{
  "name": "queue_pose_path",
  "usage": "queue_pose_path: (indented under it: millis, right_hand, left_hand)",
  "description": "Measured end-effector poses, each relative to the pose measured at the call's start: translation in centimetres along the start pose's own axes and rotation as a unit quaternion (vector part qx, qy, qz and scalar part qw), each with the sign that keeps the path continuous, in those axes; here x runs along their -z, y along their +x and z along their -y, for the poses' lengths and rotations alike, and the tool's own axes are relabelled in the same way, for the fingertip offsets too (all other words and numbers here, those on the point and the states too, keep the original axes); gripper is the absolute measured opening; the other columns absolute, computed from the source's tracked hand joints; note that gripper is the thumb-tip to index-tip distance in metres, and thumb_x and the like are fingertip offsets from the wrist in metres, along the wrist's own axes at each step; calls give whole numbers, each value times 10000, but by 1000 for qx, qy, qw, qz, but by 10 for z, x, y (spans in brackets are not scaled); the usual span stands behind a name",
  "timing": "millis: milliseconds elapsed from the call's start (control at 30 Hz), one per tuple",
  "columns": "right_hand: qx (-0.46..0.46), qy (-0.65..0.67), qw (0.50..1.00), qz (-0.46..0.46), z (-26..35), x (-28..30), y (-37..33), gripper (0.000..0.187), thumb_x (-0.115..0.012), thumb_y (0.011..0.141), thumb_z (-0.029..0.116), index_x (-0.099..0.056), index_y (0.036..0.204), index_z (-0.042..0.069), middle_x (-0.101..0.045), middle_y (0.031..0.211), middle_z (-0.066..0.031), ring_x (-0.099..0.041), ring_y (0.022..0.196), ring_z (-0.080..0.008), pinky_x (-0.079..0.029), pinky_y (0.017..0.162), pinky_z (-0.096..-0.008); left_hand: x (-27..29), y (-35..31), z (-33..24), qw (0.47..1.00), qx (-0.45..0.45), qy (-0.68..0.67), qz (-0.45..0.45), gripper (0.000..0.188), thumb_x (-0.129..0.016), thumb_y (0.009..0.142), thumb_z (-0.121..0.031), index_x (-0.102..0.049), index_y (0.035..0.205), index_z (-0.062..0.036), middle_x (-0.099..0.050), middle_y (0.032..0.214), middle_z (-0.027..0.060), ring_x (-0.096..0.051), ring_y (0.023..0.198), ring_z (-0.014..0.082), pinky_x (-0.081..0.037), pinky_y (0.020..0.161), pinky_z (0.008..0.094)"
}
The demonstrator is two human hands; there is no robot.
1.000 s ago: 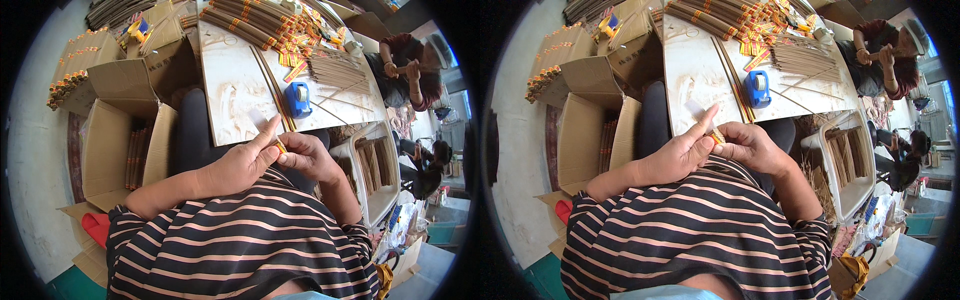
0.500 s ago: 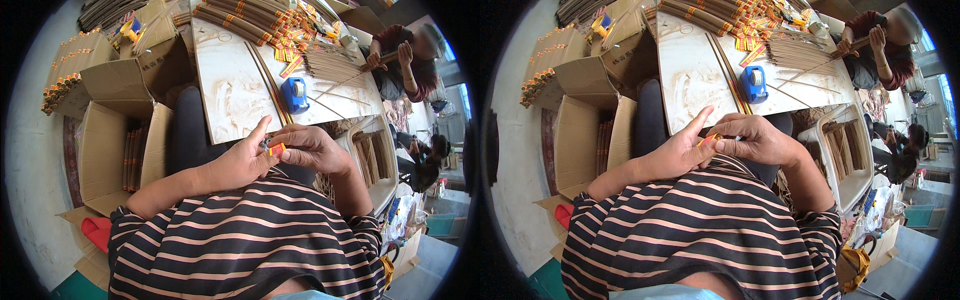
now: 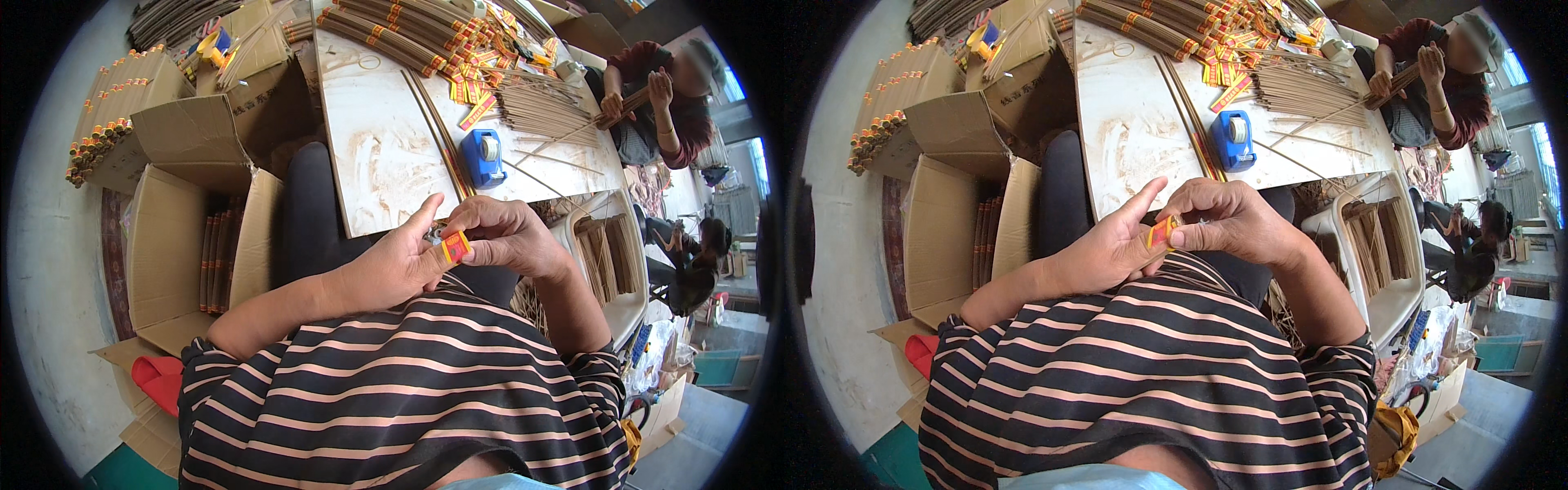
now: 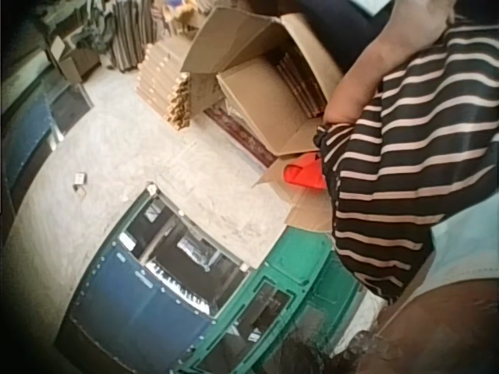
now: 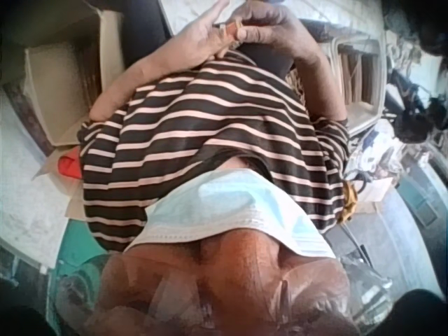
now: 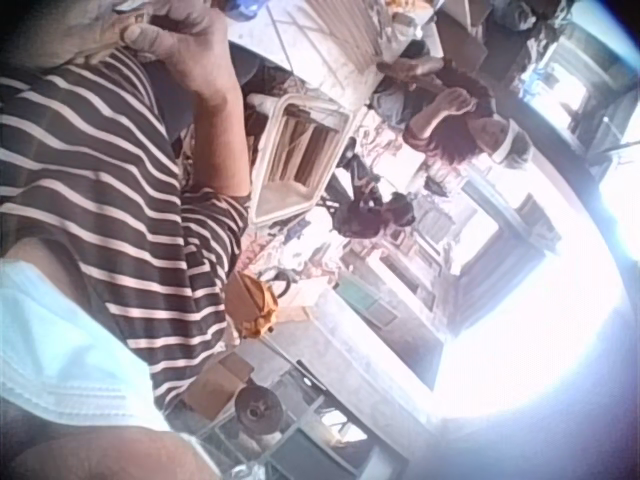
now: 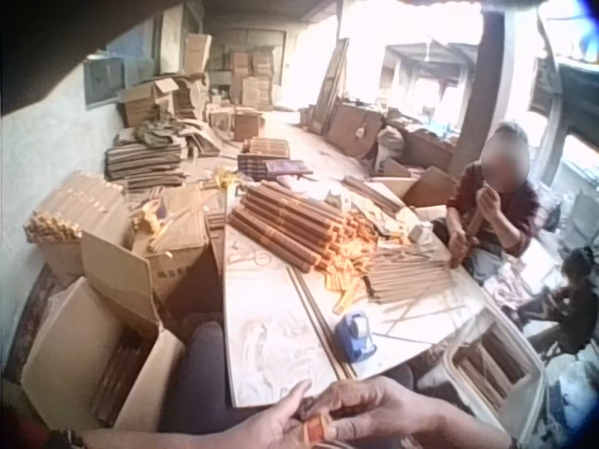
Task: The person gathers thin wooden sticks into small bundles, wraps each bundle with a yellow and red paper label, and secures it with clear tape. Bundles are then placed into a cardboard box. The person repeats this process multiple times.
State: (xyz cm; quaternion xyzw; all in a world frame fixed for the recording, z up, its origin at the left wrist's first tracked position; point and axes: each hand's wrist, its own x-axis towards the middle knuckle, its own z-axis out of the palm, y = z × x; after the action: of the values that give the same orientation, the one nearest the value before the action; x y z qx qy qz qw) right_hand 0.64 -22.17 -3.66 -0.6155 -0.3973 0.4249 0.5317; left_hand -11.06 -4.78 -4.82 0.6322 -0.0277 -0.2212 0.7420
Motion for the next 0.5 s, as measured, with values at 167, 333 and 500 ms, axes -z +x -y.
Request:
queue_pose_path:
  millis: [167, 333, 500]
  right_hand:
    - [-21, 2, 1000, -11, 2, 0, 1, 363, -698, 782, 192, -572, 1057, -7, -597, 911, -55, -546, 866, -134, -437, 777, -257]
    - [-7, -23, 982, -187, -1, -19, -3, 562, -755, 717, 282, -513, 1138, -1, -540, 1037, -92, -494, 999, -168, -427, 815, -287]
    - [142, -385, 862, -299, 0, -31, -5, 437, -778, 630, 338, -618, 912, 45, -541, 992, -131, -503, 947, -269, -427, 785, -344]
  left_hand:
    - [-2, 1, 5, 1000, -7, -17, -26, 812, -430, 920, -420, 30, 1382, 65, -495, 729, 70, -481, 636, 74, -424, 563, 170]
    - [3, -1, 0, 998, -1, -48, -30, 773, -423, 926, -414, -12, 1381, 57, -489, 713, 57, -457, 613, 68, -392, 522, 165]
    - [5, -2, 4, 996, 8, -63, -59, 717, -419, 935, -394, -50, 1386, 25, -479, 692, 48, -442, 596, 62, -388, 508, 162]
